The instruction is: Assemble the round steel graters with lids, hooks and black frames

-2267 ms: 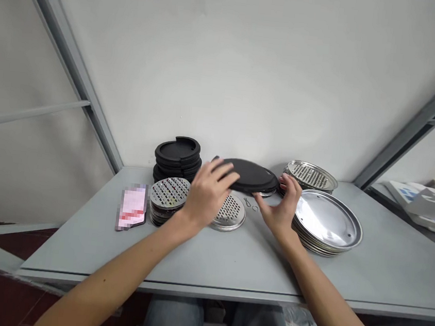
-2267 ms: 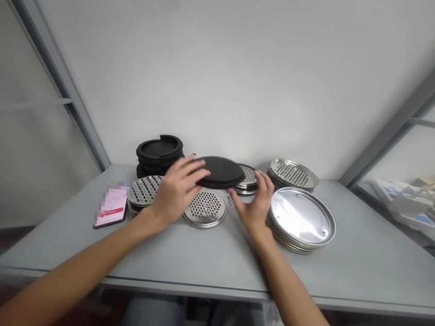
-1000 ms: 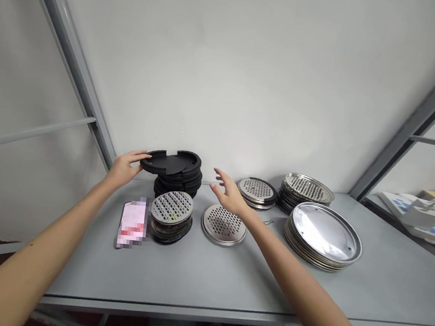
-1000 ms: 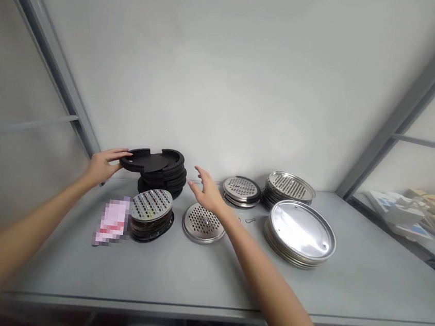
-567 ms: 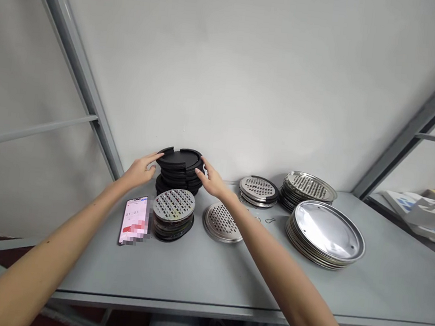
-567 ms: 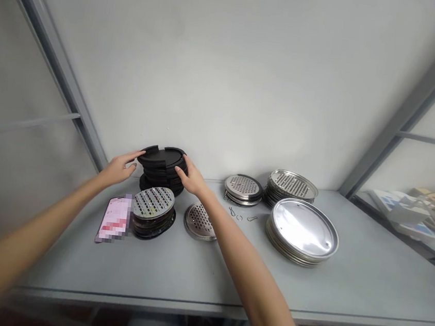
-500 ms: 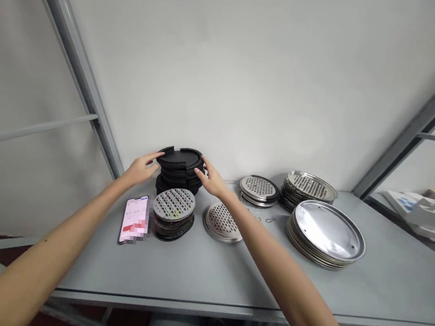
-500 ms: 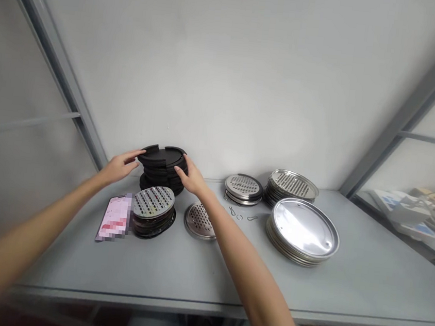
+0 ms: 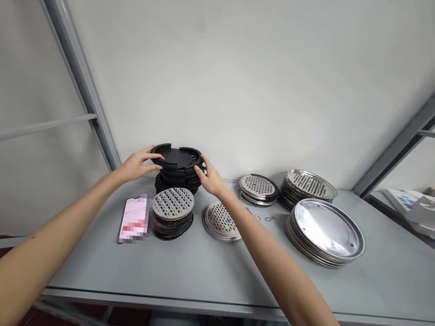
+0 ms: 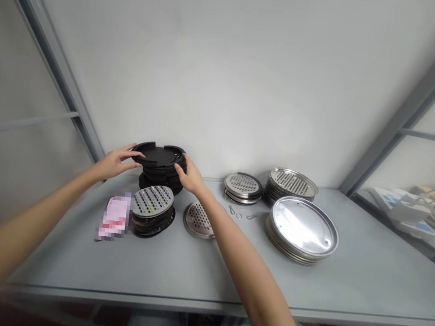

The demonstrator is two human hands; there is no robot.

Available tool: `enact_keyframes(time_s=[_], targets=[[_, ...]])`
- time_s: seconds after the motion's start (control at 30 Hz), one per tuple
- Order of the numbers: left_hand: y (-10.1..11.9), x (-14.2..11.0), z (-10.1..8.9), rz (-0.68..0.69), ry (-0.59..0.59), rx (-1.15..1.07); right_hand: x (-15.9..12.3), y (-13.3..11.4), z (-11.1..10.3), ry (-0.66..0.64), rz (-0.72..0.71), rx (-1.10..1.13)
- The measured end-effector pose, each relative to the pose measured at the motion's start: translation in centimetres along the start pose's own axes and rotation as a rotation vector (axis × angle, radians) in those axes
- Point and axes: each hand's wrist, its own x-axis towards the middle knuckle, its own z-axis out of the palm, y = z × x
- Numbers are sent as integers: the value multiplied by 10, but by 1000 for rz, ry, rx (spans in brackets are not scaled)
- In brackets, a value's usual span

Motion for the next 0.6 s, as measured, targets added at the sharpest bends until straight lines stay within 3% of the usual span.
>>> enact_keyframes(time_s=[0.13, 0.27, 0.43, 0.6], targets=[[7, -1, -8, 46, -59, 91, 0, -1, 0, -2, -12, -8], [13, 0, 4, 48, -90, 122, 1, -3, 1, 6, 4, -32], [7, -2, 20, 24, -1, 104, 1, 2, 2, 0, 18, -26], [2, -9, 24, 44, 79, 89, 3, 10, 7, 73, -37, 22]])
